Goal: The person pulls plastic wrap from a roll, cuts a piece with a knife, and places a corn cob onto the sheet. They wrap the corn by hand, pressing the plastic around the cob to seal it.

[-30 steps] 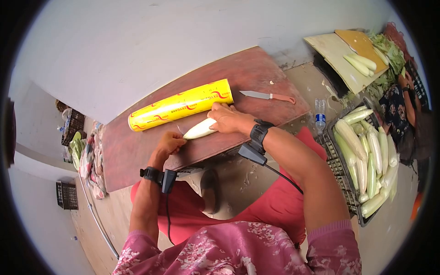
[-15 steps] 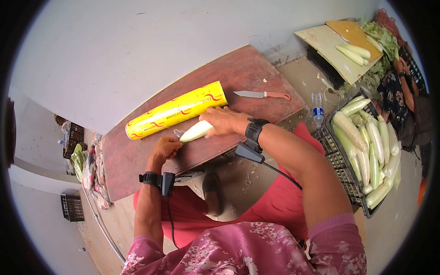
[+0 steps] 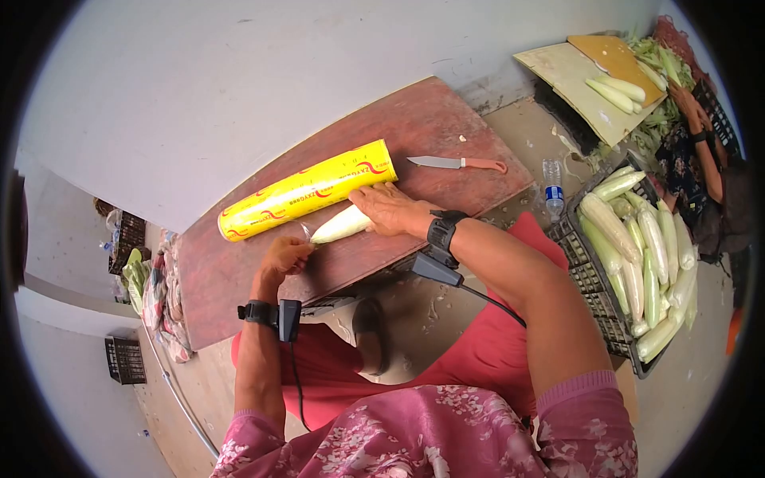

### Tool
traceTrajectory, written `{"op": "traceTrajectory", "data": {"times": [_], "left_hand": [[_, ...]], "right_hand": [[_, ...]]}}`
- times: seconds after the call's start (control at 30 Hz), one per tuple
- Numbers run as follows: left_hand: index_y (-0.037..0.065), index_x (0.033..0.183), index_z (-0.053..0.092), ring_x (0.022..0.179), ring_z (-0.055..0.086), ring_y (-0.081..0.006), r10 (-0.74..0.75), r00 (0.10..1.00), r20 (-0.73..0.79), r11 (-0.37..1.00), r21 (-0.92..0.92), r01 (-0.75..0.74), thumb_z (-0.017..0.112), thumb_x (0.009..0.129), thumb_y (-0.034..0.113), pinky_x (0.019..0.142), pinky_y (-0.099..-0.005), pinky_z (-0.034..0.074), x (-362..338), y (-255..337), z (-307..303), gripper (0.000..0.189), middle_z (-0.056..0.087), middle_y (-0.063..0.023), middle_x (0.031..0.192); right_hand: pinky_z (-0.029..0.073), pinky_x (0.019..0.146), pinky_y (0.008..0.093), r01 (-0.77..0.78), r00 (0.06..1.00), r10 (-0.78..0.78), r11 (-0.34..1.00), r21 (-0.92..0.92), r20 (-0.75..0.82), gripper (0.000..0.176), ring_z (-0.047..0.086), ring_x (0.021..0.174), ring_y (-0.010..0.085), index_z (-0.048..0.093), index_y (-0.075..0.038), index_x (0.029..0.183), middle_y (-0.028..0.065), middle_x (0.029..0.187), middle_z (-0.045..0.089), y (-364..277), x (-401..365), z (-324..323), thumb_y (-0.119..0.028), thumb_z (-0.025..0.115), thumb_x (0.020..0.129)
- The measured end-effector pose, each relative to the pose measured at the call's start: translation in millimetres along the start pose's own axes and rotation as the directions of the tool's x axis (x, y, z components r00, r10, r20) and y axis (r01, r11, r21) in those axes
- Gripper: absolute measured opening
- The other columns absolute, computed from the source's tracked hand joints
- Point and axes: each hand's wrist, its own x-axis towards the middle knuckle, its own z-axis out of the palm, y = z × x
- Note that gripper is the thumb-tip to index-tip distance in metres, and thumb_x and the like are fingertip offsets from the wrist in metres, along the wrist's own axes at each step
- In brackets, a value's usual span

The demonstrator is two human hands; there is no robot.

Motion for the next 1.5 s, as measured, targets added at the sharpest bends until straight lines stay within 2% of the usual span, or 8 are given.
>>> {"op": "traceTrajectory", "data": {"times": [0.17, 0.37, 0.67, 0.77, 0.87, 1.0, 1.2, 1.5], "left_hand": [[0.002, 0.073, 0.063, 0.046, 0.047, -0.0097, 0.032, 0.997, 0.073, 0.999, -0.012, -0.031, 0.068, 0.08, 0.029, 0.039, -0.0234, 0.035, 3.2, -0.8, -6.8, 0.029, 0.051, -0.0015, 0.058], [0.003, 0.073, 0.06, 0.046, 0.043, -0.0101, 0.008, 0.996, -0.094, 0.999, 0.035, -0.004, 0.065, 0.083, 0.041, 0.04, -0.0239, 0.034, 4.5, 5.3, 5.5, 0.04, 0.047, -0.0002, 0.057], [0.001, 0.073, 0.061, 0.045, 0.045, -0.0102, -0.027, 0.981, -0.195, 0.994, -0.113, 0.005, 0.069, 0.082, 0.033, 0.039, -0.0253, 0.035, 12.8, 2.9, 9.7, 0.034, 0.049, -0.0028, 0.058], [0.0, 0.075, 0.062, 0.047, 0.052, -0.0179, 0.205, 0.916, -0.345, 0.95, 0.295, -0.102, 0.07, 0.079, 0.023, 0.044, -0.0304, 0.043, 16.4, 1.9, 10.2, 0.025, 0.054, -0.0079, 0.059], [-0.001, 0.076, 0.061, 0.067, 0.06, -0.0349, 0.661, 0.605, -0.444, 0.728, 0.575, -0.373, 0.065, 0.076, 0.016, 0.065, -0.042, 0.048, -1.7, 17.0, 33.7, 0.017, 0.06, -0.0191, 0.073], [0.002, 0.1, 0.057, 0.095, 0.054, -0.0376, 0.82, 0.525, -0.229, 0.551, 0.564, -0.615, 0.067, 0.072, 0.008, 0.08, -0.0427, 0.044, -18.4, 38.0, 71.1, 0.031, 0.055, -0.0194, 0.104], [0.006, 0.119, 0.049, 0.111, 0.045, -0.0341, 0.839, 0.497, -0.22, 0.526, 0.561, -0.64, 0.076, 0.064, 0.011, 0.096, -0.0437, 0.032, 0.5, 28.7, 105.1, 0.061, 0.05, -0.0148, 0.117], [0.007, 0.118, 0.049, 0.112, 0.044, -0.0333, 0.836, 0.501, -0.224, 0.528, 0.578, -0.623, 0.078, 0.062, 0.014, 0.097, -0.0429, 0.03, 4.5, 27.4, 103.8, 0.064, 0.05, -0.0134, 0.116]], "right_hand": [[0.036, 0.093, 0.0462, -0.046, 0.991, 0.046, 0.999, -0.003, 0.123, 0.042, 0.045, 0.107, 0.0368, 0.043, -0.001, 0.109, 0.0192, 0.112, 0.046, -6.3, 5.2, -9.2, -0.015, 0.067, 0.078], [0.04, 0.088, 0.0459, -0.025, 0.994, 0.029, 0.999, -0.042, 0.102, 0.036, 0.048, 0.102, 0.0368, 0.046, -0.001, 0.104, 0.0189, 0.107, 0.044, -10.3, 5.0, -12.9, -0.015, 0.066, 0.079], [0.04, 0.085, 0.0454, 0.001, 0.995, 0.004, 0.999, -0.047, 0.102, 0.03, 0.049, 0.1, 0.0365, 0.048, 0.0, 0.101, 0.0189, 0.105, 0.044, -7.4, 7.7, -12.6, -0.015, 0.064, 0.081], [0.04, 0.088, 0.0442, -0.025, 0.994, 0.029, 0.999, -0.035, 0.109, 0.032, 0.049, 0.104, 0.0354, 0.053, 0.001, 0.104, 0.0182, 0.109, 0.046, -8.1, 8.9, -12.7, -0.013, 0.066, 0.079], [0.04, 0.087, 0.0446, -0.029, 0.992, 0.035, 0.998, -0.047, 0.118, 0.03, 0.05, 0.103, 0.0355, 0.053, 0.001, 0.104, 0.0181, 0.109, 0.046, -8.4, 9.6, -12.9, -0.011, 0.065, 0.079], [0.04, 0.088, 0.0448, -0.024, 0.996, 0.028, 0.999, -0.041, 0.084, 0.029, 0.05, 0.103, 0.0358, 0.053, 0.001, 0.103, 0.0182, 0.11, 0.046, -7.6, 8.2, -11.4, -0.01, 0.064, 0.079], [0.04, 0.091, 0.0451, 0.008, 0.998, -0.008, 1.0, 0.0, 0.065, 0.031, 0.049, 0.106, 0.036, 0.052, -0.001, 0.104, 0.0174, 0.111, 0.047, 2.6, 9.1, -3.6, -0.011, 0.065, 0.078], [0.045, 0.083, 0.0403, 0.067, 0.998, -0.064, 0.98, 0.189, -0.024, 0.036, 0.056, 0.098, 0.0337, 0.056, -0.001, 0.101, 0.0163, 0.1, 0.059, 22.4, 8.2, -16.9, -0.008, 0.073, 0.069]]}}
